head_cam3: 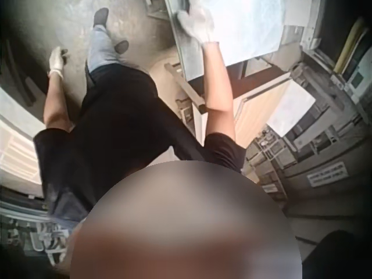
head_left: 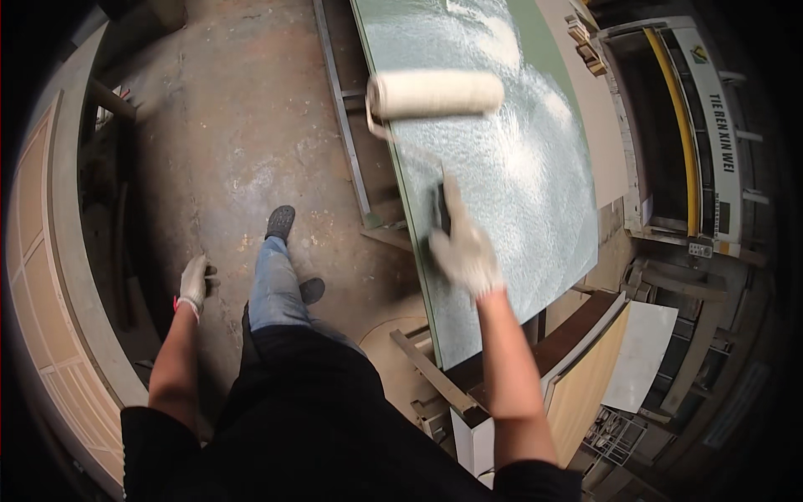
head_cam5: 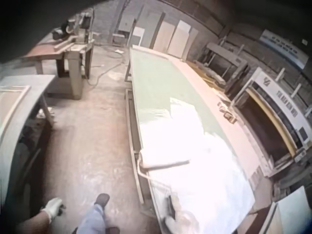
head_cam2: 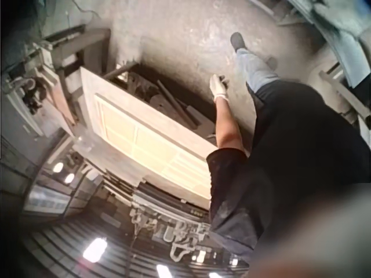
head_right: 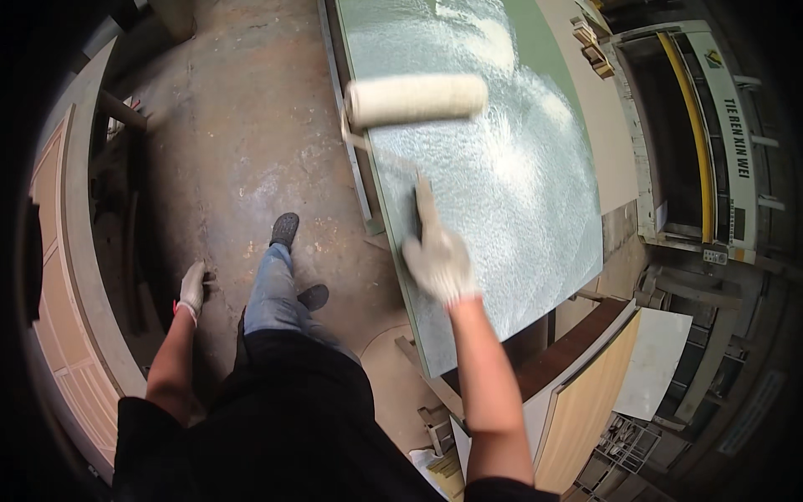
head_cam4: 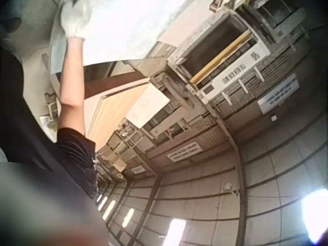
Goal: Applying a white liquid coating to a large green board using a paint roller on a workshop table.
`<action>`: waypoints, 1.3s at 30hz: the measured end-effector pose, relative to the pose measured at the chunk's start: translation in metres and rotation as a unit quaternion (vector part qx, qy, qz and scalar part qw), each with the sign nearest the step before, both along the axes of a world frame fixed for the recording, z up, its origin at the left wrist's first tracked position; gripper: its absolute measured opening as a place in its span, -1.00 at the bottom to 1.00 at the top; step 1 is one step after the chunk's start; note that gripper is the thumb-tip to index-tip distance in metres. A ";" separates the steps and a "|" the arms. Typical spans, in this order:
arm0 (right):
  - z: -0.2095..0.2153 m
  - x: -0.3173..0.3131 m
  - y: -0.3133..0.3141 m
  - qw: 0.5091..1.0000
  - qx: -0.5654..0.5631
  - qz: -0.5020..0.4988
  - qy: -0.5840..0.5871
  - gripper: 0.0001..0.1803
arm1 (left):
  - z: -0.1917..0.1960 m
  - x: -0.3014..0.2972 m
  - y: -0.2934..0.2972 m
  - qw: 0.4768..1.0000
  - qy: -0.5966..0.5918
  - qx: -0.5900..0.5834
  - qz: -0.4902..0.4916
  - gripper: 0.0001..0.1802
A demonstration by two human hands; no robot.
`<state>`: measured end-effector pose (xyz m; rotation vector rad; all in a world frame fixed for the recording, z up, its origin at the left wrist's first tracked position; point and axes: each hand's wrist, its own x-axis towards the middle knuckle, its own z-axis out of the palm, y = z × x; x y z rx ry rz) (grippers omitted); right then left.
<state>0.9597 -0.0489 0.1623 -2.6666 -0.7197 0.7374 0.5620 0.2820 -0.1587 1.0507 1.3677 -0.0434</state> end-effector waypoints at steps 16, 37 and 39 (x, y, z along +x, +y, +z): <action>0.068 -0.143 -0.233 0.992 -0.099 -0.009 0.079 -0.01 | -0.025 -0.114 -0.034 0.996 0.091 -0.002 -0.002 -0.43; -0.003 0.038 -0.003 0.997 0.007 0.033 -0.069 -0.05 | -0.008 -0.037 0.025 0.999 -0.001 0.032 0.005 -0.36; 0.013 -0.031 -0.064 0.999 -0.025 -0.016 -0.014 -0.06 | -0.008 -0.031 0.029 0.999 0.010 0.027 -0.026 -0.38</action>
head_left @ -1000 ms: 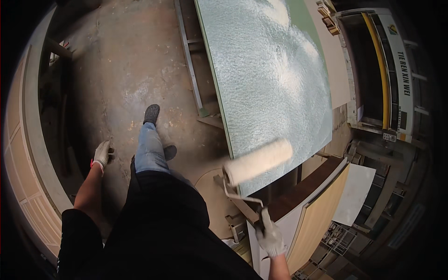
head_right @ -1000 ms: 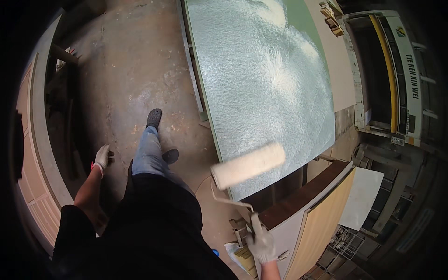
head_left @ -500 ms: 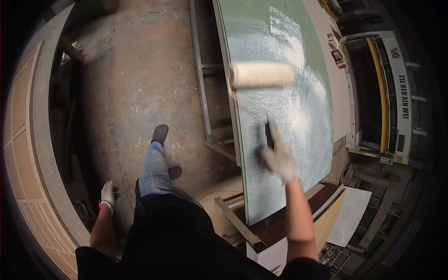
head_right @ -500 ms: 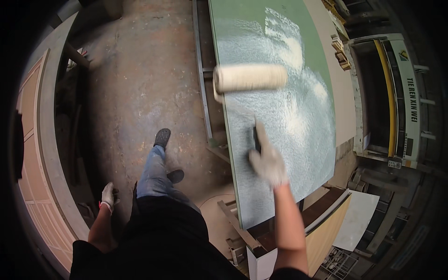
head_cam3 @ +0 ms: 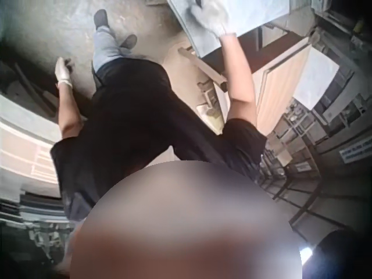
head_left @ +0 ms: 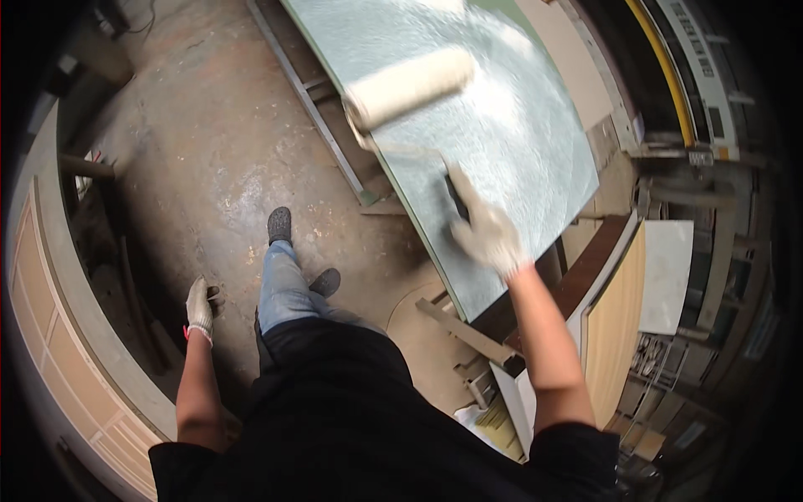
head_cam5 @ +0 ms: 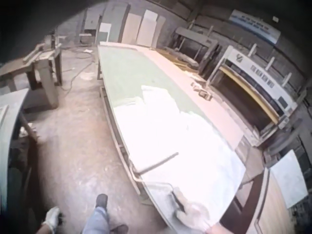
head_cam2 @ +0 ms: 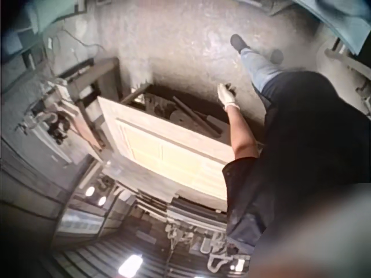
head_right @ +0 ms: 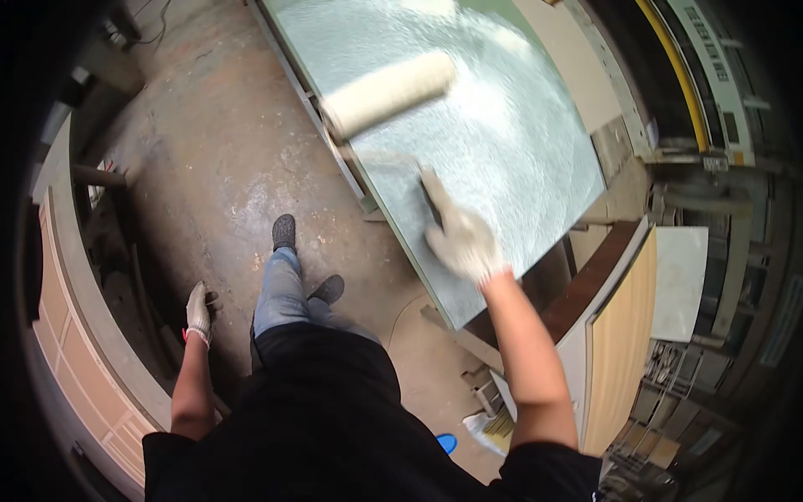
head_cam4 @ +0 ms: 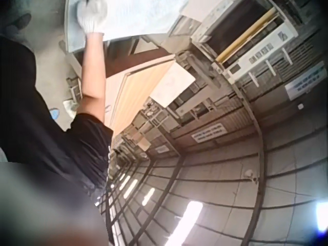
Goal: Applying a white liquid coating to a large green board using a paint roller on a workshop table.
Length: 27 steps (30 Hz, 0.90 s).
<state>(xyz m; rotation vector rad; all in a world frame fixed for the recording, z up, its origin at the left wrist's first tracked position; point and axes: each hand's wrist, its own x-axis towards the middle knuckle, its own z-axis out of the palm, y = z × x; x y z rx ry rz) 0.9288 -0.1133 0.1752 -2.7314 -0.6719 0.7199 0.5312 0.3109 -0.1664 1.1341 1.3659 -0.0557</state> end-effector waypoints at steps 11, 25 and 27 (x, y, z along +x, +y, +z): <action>0.057 -0.292 -0.257 0.987 -0.012 -0.162 0.000 -0.19 | 0.004 0.043 -0.027 0.992 0.038 -0.027 -0.120 -0.39; 0.006 -0.041 -0.045 0.966 0.015 -0.254 0.053 -0.14 | 0.002 0.117 0.026 0.994 0.027 -0.018 -0.104 -0.40; 0.008 0.032 0.002 0.965 0.013 -0.253 0.066 -0.14 | 0.007 0.149 0.047 0.996 0.011 -0.020 -0.085 -0.39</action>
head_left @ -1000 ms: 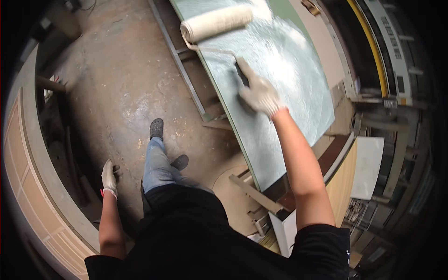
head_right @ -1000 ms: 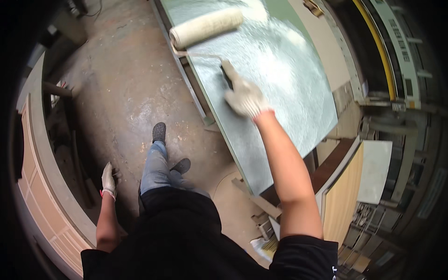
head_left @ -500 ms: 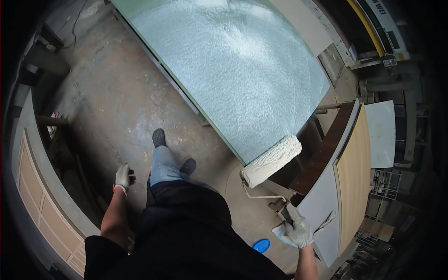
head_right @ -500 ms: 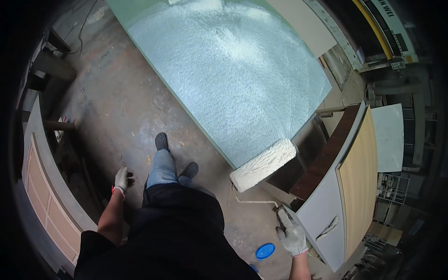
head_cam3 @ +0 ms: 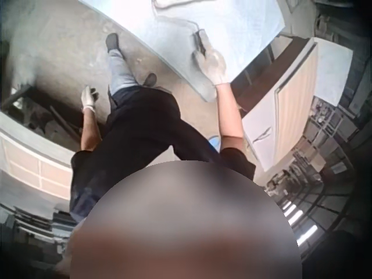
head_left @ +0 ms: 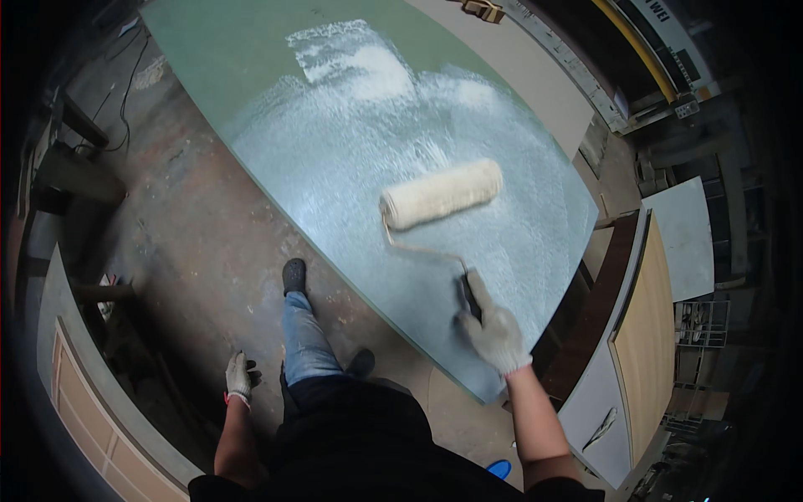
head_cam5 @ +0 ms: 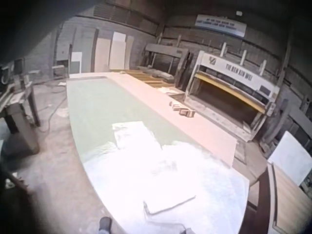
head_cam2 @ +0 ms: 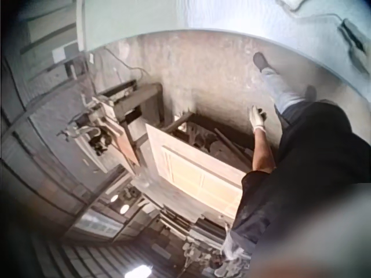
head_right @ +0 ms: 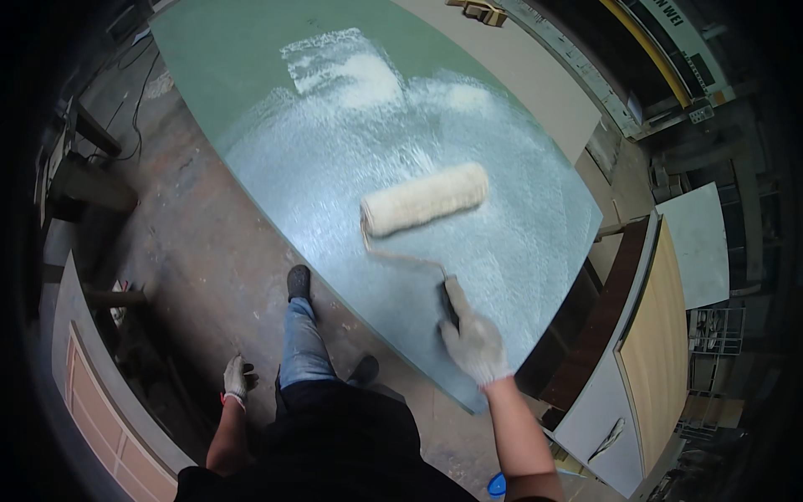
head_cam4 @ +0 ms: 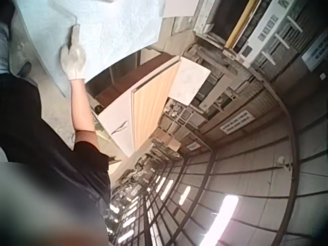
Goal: Applying a white liquid coating to a large green board using a paint roller on a workshop table.
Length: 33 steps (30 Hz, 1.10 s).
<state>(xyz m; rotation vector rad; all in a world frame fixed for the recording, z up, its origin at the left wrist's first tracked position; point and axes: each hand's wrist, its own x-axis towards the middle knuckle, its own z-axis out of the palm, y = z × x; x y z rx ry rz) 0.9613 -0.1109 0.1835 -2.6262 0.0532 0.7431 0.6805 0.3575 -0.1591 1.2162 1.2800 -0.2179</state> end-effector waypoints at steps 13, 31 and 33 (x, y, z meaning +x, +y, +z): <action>0.014 0.377 0.241 0.999 0.041 0.014 -0.016 -0.11 | 0.186 0.387 0.105 0.870 -0.223 0.396 -0.190 -0.32; 0.041 -0.001 0.062 0.980 -0.029 -0.114 -0.160 -0.65 | 0.310 0.411 -0.284 0.260 -0.621 0.213 -0.708 -0.47; 0.042 0.022 0.065 0.985 -0.022 -0.108 -0.135 -0.65 | 0.303 0.428 -0.280 0.278 -0.647 0.219 -0.675 -0.51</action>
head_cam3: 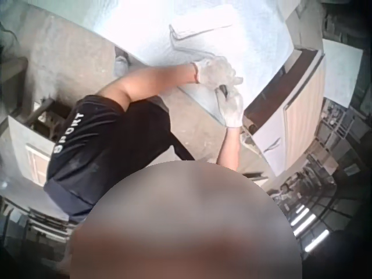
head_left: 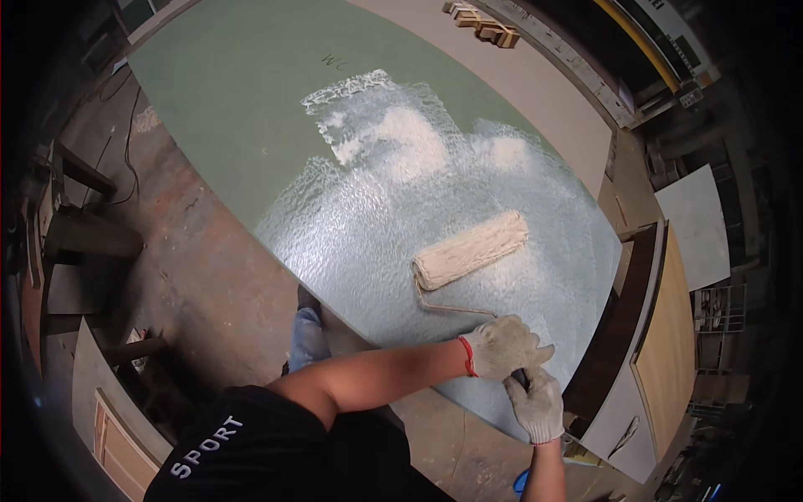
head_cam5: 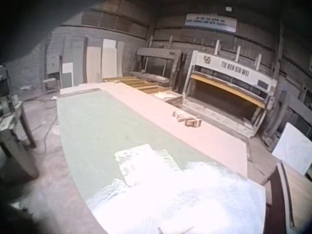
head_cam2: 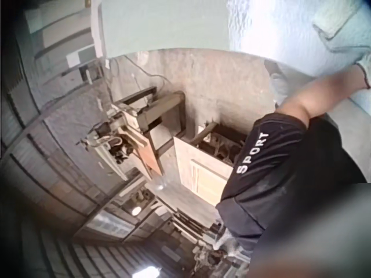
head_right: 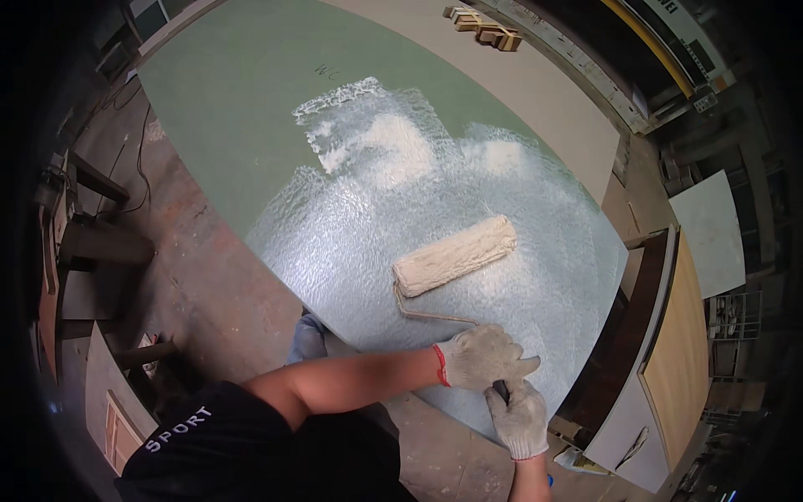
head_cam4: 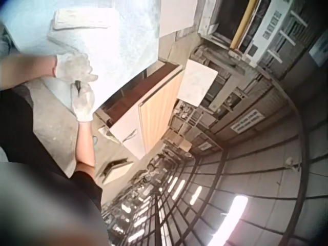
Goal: Applying a white liquid coating to a large green board using a paint roller on a workshop table.
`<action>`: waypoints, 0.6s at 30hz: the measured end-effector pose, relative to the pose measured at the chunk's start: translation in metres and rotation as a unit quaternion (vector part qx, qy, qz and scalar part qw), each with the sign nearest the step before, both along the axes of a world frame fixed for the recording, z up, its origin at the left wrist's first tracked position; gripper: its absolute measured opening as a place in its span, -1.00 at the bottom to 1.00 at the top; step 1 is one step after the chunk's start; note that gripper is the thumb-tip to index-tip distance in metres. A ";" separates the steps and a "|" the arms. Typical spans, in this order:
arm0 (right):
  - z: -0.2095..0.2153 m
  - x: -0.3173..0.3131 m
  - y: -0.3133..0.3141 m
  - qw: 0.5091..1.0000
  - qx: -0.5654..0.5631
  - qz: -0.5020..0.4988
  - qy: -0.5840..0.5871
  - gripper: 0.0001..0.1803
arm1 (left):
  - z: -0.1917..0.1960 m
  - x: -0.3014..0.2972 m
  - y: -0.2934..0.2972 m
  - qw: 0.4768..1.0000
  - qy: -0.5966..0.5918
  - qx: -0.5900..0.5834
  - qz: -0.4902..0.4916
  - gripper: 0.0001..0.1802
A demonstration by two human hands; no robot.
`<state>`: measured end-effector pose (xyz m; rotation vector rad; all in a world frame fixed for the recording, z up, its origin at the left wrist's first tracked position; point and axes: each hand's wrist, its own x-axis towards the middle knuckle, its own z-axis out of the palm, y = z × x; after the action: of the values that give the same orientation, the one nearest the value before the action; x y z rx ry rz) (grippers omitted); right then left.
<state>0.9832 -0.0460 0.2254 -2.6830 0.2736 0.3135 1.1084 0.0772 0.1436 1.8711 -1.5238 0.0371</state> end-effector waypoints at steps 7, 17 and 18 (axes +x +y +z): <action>-0.009 0.205 0.088 0.995 0.026 0.052 0.086 -0.61 | -0.018 0.180 0.100 0.996 0.019 0.049 0.066 -0.63; -0.034 0.455 0.249 0.991 -0.036 0.121 0.043 -0.44 | 0.001 0.401 0.276 0.969 -0.065 0.099 0.217 -0.54; -0.037 0.443 0.245 0.991 -0.034 0.121 0.042 -0.44 | 0.002 0.390 0.272 0.969 -0.065 0.101 0.218 -0.54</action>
<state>1.4258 0.1987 0.1882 -2.7767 -0.0196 0.4992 1.4984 0.3494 0.1456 2.3807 -1.2070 0.2174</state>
